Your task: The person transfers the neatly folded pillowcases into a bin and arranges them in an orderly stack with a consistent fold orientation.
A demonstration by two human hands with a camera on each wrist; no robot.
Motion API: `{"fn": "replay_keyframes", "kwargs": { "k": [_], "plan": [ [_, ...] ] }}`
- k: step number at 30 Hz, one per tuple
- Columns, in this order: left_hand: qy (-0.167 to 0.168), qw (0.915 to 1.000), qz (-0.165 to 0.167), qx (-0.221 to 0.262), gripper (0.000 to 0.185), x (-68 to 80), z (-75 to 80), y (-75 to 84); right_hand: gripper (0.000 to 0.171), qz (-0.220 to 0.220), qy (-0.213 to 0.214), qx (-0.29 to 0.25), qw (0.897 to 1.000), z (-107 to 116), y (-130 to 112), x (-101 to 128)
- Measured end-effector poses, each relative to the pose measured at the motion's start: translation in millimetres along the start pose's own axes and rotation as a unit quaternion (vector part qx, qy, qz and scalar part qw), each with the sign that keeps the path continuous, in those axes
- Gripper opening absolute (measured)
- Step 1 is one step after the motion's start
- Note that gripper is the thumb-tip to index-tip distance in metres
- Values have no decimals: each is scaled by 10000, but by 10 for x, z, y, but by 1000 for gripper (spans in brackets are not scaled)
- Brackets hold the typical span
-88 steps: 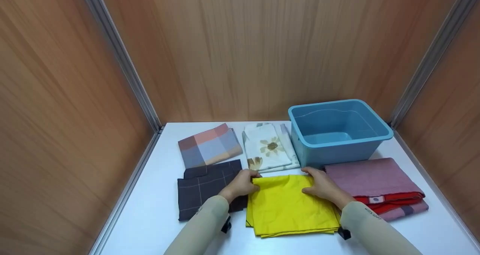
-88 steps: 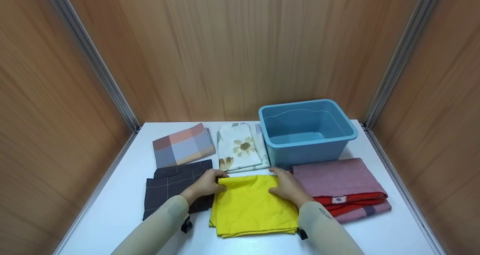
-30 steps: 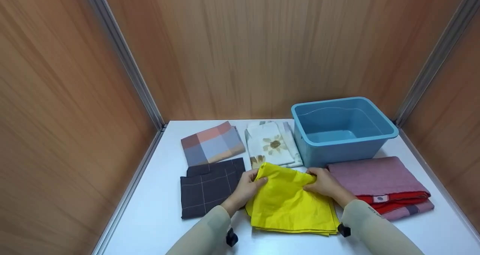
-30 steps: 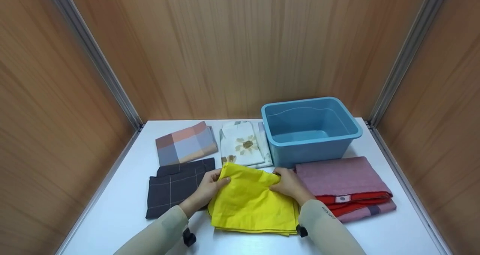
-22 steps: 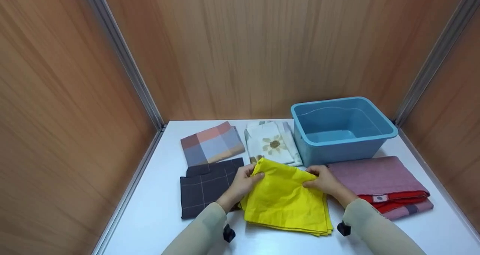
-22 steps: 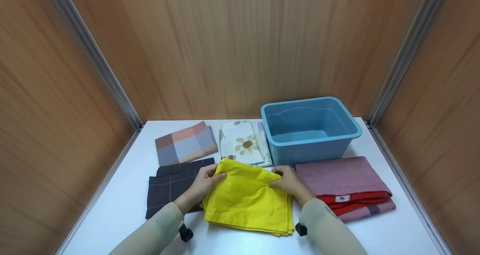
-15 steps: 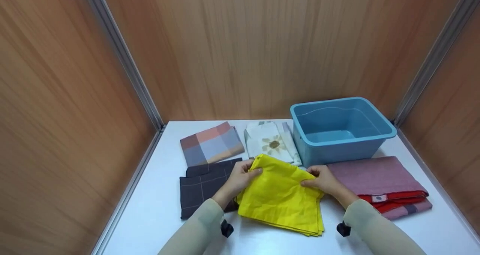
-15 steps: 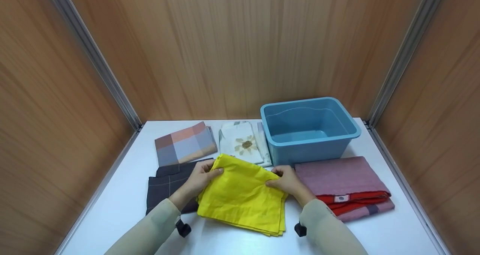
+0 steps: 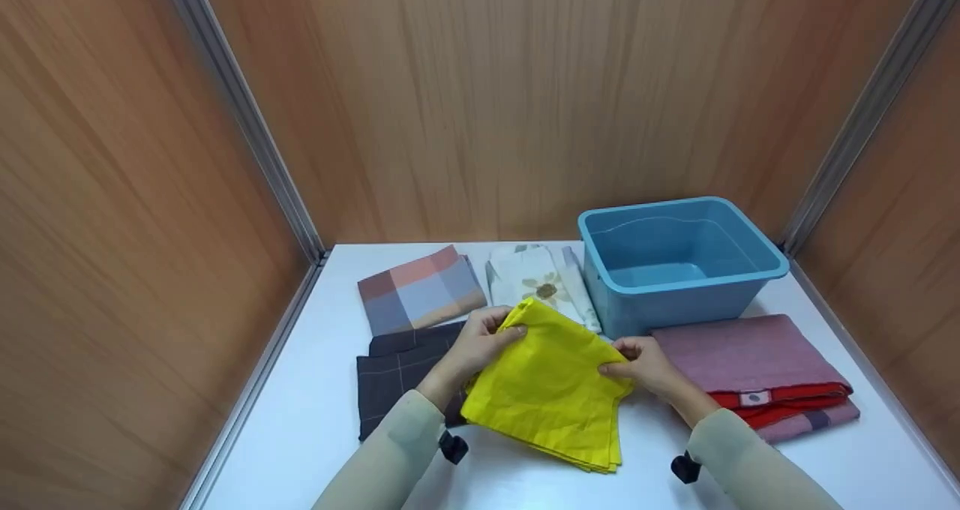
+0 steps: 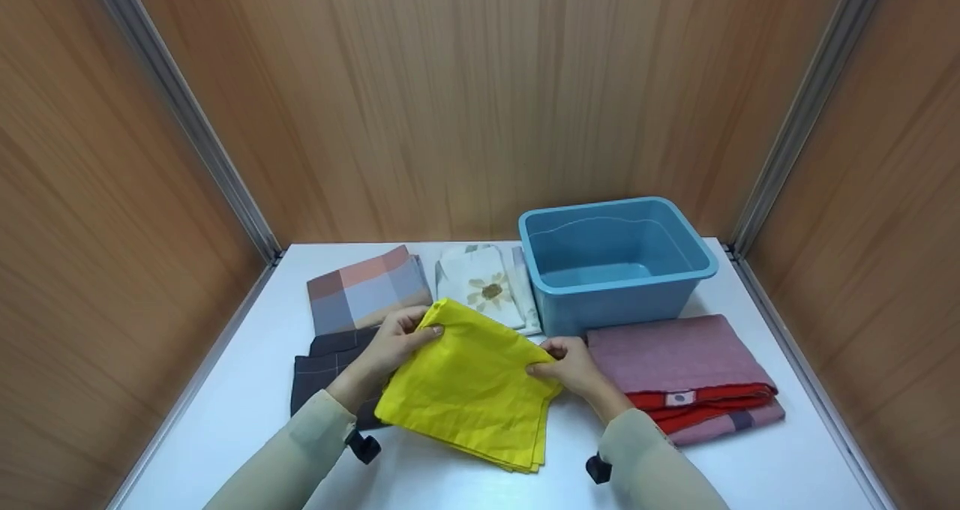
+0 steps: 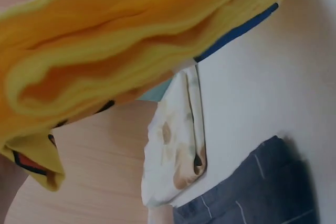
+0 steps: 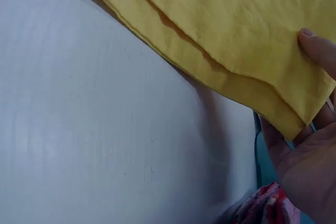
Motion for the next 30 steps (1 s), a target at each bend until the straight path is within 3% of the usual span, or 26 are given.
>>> {"fn": "replay_keyframes", "kwargs": {
  "k": [8,13,18,22,30],
  "plan": [
    [-13,9993,-157,336,33,-53,-27,155,22,-197,128,-481,9986,-4,58,44],
    [142,9984,-388,387,33,-118,13,325,17,-319,350,-1108,9927,7,68,55],
    [417,9948,-802,460,32,-157,80,515,20,-408,476,-2272,9718,-34,42,67],
    [454,9923,-1007,567,30,-185,81,627,23,-308,294,-3033,9519,-136,-17,74],
    [397,9867,-1332,841,30,-243,22,844,33,-117,-121,-3601,9328,-383,-121,81]
  ]
}}
Point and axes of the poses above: each hand's wrist, its own x-axis away from the middle knuckle, its own z-axis out of the back of the hand, y = z × x, the point moved 10 cm from there along -x, towards the middle knuckle, and after that the axes turned 7 degrees about x, right-handed, at the moved point
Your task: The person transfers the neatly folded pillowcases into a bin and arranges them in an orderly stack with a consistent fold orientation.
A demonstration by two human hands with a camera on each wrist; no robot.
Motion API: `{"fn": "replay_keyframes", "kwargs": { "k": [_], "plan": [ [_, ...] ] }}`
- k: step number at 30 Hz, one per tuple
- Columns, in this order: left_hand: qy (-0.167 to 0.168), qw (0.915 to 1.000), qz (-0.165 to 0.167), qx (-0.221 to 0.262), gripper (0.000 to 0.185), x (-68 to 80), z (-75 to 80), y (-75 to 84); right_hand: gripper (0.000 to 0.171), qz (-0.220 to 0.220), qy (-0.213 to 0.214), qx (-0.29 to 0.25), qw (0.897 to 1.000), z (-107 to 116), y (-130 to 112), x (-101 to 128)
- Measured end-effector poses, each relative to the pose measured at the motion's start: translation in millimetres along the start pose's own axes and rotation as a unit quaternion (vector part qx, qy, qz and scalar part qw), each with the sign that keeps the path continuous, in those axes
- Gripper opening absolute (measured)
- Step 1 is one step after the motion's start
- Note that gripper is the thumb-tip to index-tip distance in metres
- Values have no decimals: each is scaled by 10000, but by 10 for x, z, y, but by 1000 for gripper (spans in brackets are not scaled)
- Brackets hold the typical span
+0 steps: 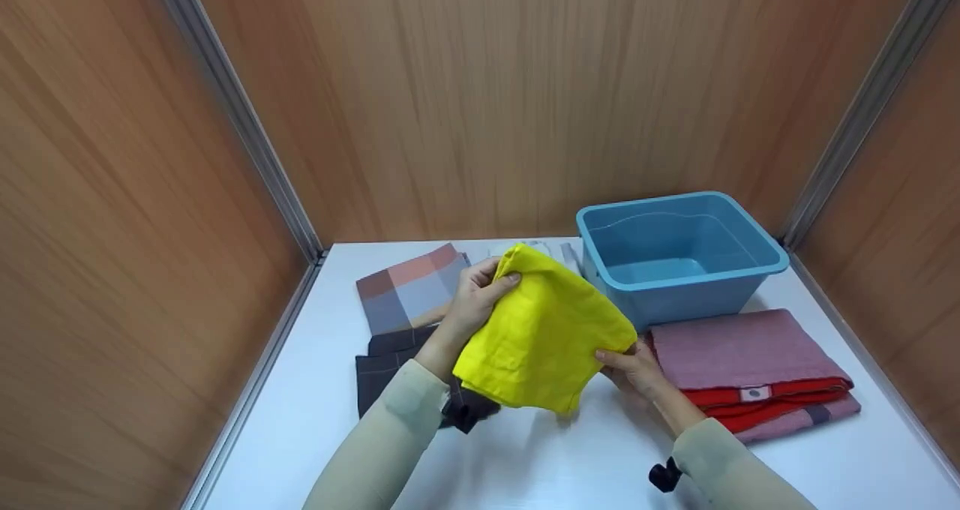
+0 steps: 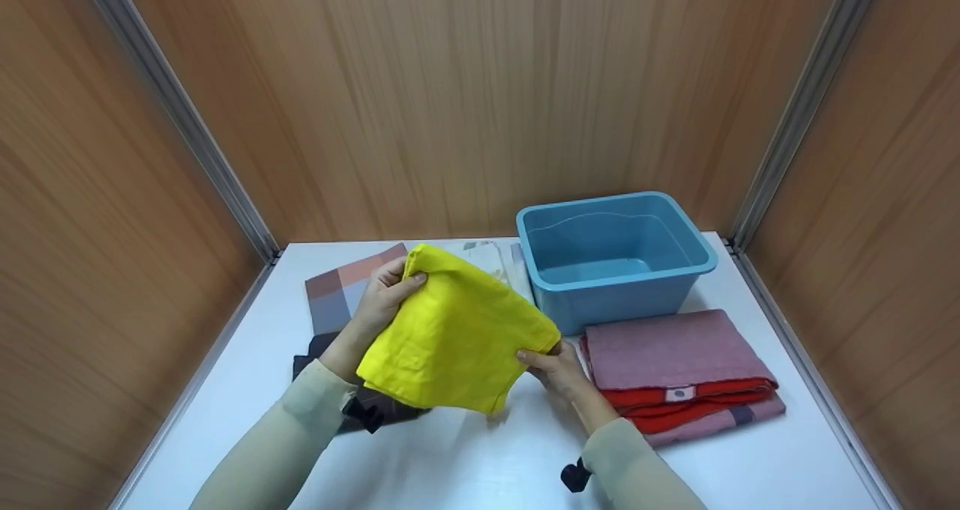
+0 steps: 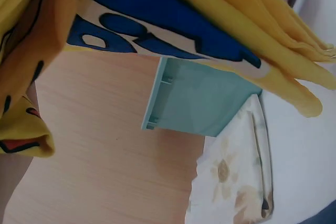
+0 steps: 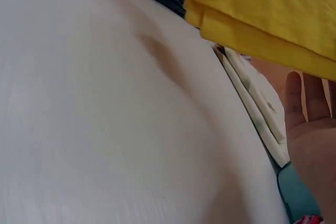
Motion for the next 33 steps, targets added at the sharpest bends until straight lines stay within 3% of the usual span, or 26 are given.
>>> {"fn": "replay_keyframes", "kwargs": {
  "k": [5,10,15,21,24,33],
  "plan": [
    [164,9994,-14,291,30,-23,20,36,34,32,-498,92,9987,-185,52,-4],
    [557,9983,118,104,33,-16,152,-22,35,37,-701,280,9971,-246,69,15],
    [794,9962,341,-126,34,22,326,-120,34,-61,78,665,9977,-89,29,63],
    [811,9931,758,-379,36,138,528,-260,47,-221,1051,1524,9825,90,-105,159],
    [819,9907,865,-651,38,180,603,-315,48,-258,1233,1740,9767,151,-181,191],
    [1074,9809,1148,-1148,42,324,778,-507,43,-58,1500,1811,9719,263,-432,215]
  ]
}}
Point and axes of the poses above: each hand's wrist, its own x-axis away from the middle knuckle, its own z-axis out of the back of the hand, y = z × x, the point moved 10 cm from there along -x, towards the middle knuckle, and after that the axes turned 7 degrees about x, right-handed, at the moved point
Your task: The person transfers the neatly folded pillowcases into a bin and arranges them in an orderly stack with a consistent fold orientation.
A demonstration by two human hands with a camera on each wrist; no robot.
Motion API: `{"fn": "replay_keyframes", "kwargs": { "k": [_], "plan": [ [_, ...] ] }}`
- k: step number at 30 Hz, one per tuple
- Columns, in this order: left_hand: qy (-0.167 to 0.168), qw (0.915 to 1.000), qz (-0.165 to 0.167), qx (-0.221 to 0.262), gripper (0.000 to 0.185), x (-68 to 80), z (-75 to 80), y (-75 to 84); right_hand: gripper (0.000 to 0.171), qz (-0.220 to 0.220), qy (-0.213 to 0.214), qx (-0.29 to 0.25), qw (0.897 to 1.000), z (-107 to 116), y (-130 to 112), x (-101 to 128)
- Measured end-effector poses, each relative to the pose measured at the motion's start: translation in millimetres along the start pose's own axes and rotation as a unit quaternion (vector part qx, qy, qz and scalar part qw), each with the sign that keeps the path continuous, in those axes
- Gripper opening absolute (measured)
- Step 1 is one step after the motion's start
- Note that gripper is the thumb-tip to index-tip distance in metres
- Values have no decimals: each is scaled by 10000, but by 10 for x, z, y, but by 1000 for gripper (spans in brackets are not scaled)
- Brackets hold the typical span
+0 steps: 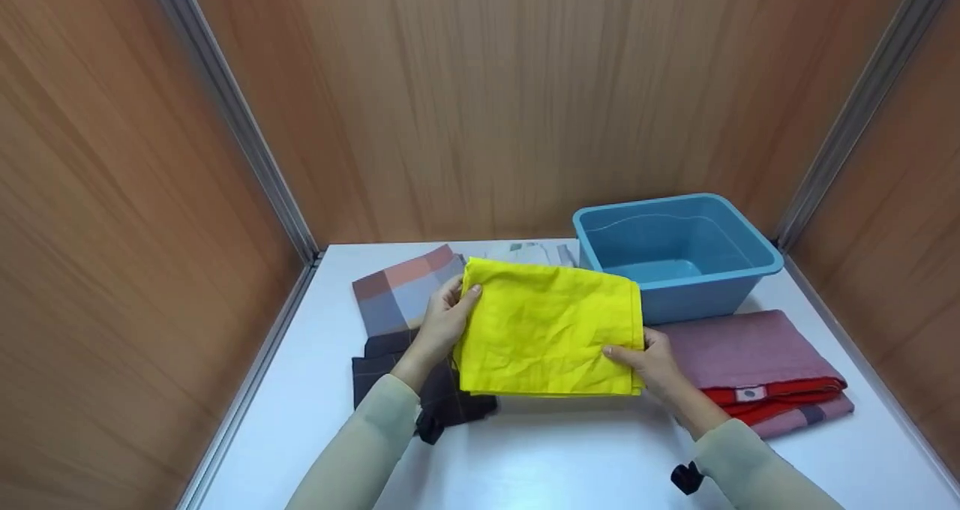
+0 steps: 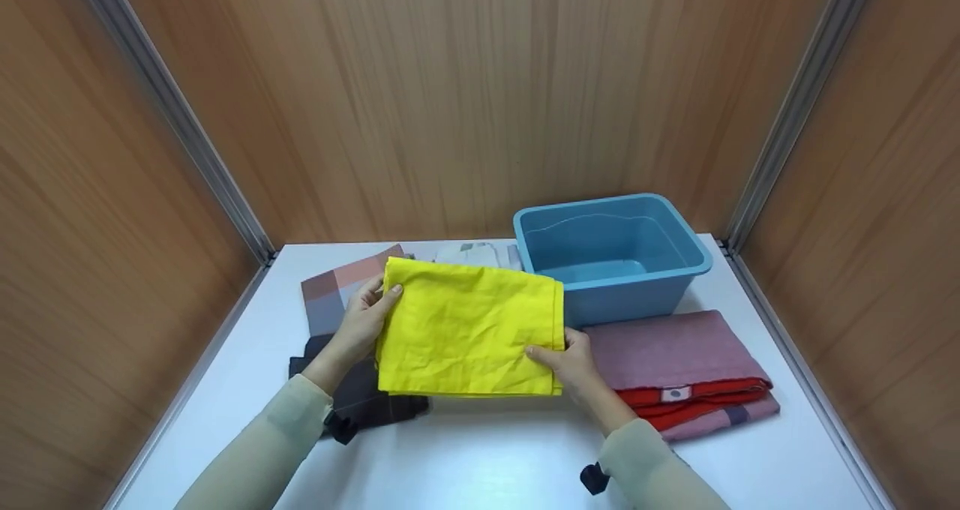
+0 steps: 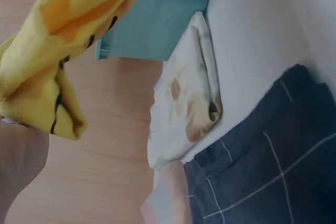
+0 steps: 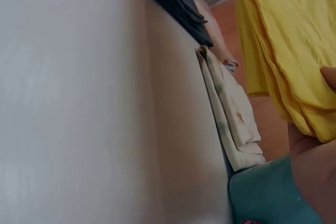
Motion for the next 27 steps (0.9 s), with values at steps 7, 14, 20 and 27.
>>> {"fn": "replay_keyframes", "kwargs": {
  "k": [7,14,20,27],
  "plan": [
    [-9,10000,78,13,42,20,22,-164,47,103,-101,495,9987,138,-201,-21],
    [-43,9993,254,280,44,17,-58,-288,58,28,-543,701,9961,187,-329,-50],
    [-58,9964,593,604,45,17,-158,-370,65,-121,-880,840,9925,220,-407,-60],
    [-245,9903,1203,649,78,50,-272,-432,82,-136,-1452,1061,9836,199,-552,-46]
  ]
}}
Point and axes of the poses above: each hand's wrist, its own x-axis away from the middle knuckle, its own z-axis out of the back of the hand, y = z × x, the point moved 10 cm from there along -x, towards the middle knuckle, and after that the axes turned 7 degrees about x, right-handed, at the moved point
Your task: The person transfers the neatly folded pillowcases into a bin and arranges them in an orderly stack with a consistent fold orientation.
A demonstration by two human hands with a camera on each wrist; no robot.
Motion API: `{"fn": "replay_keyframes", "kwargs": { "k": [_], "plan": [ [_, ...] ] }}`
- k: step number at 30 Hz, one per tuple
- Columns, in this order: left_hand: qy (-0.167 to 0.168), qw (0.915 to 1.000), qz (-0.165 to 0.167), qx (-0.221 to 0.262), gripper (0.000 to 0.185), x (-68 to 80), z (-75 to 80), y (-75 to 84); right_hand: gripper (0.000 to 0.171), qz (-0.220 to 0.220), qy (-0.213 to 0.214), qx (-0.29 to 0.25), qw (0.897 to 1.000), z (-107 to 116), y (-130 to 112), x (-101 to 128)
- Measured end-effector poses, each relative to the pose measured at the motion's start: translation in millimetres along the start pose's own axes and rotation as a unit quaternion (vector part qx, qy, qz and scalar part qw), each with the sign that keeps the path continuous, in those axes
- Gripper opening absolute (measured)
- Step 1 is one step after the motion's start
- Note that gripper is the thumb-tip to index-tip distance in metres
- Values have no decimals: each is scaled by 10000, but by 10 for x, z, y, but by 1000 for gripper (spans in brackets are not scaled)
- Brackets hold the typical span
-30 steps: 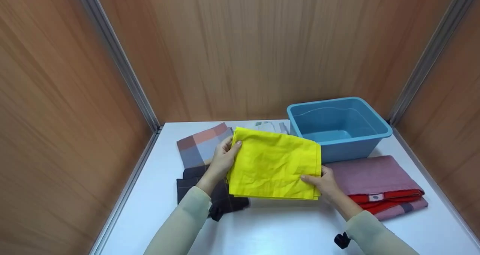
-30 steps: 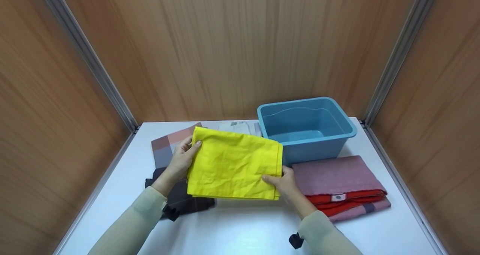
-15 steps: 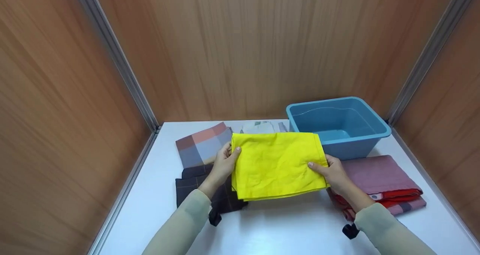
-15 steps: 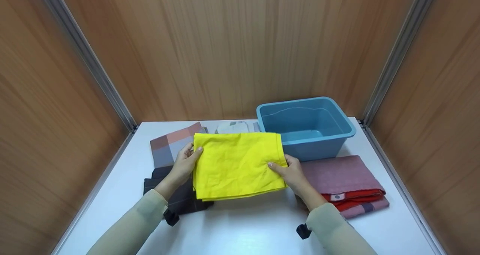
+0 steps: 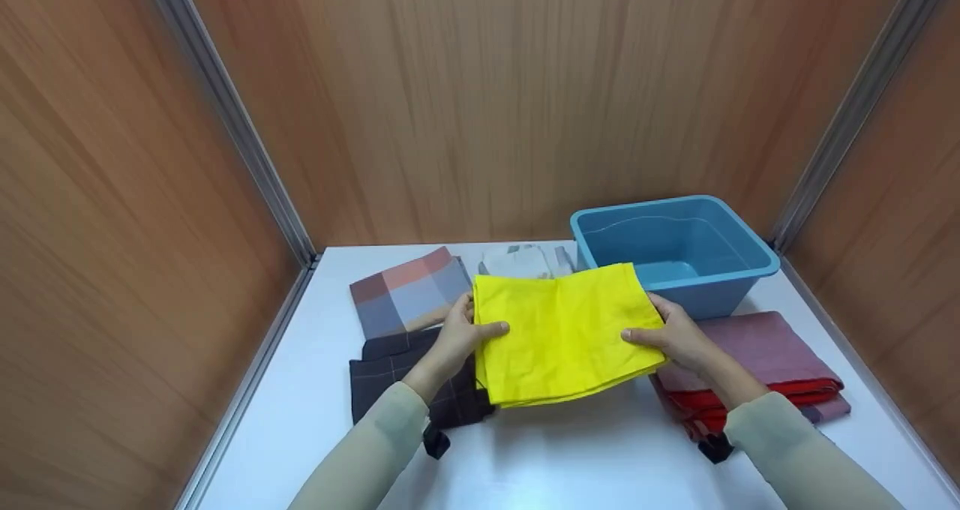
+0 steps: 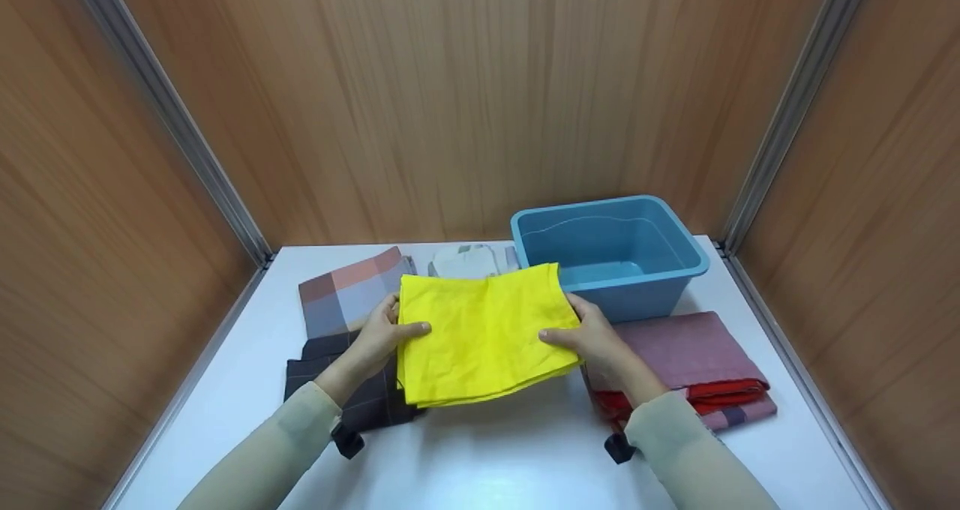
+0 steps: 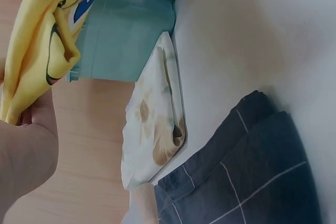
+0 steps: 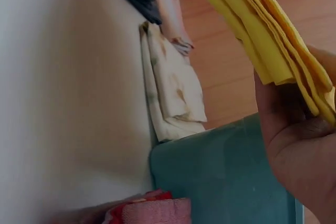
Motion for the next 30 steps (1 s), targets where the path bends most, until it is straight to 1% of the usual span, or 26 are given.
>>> {"fn": "replay_keyframes", "kwargs": {
  "k": [2,4,6,9,14,19,25,30],
  "plan": [
    [-118,9999,103,-58,87,11,-36,-8,91,7,-69,209,9998,11,-37,13],
    [-232,9996,155,-97,91,17,-66,-7,97,-20,-133,292,9995,20,-66,29],
    [-259,9994,208,-77,93,20,-79,-5,97,21,-157,354,9992,39,-100,39],
    [-256,9995,164,-93,92,13,-91,29,93,102,-142,400,9990,91,-151,58],
    [-184,9998,19,-115,88,-3,-129,137,90,63,146,467,9988,271,-225,114],
    [8,9998,-80,-154,85,-30,-171,261,87,98,455,587,9972,471,-347,162],
    [89,9997,-112,-206,80,-122,-257,376,88,26,661,573,9962,624,-458,169],
    [111,9997,-69,-215,72,-213,-352,435,84,0,935,917,9914,794,-534,135]
  ]
}}
Point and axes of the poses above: each hand's wrist, its own x-axis away from the middle knuckle, its own z-axis out of the back of the hand, y = z × x, the point moved 10 cm from there along -x, towards the middle knuckle, and after that the axes turned 7 degrees about x, right-handed, at the moved point
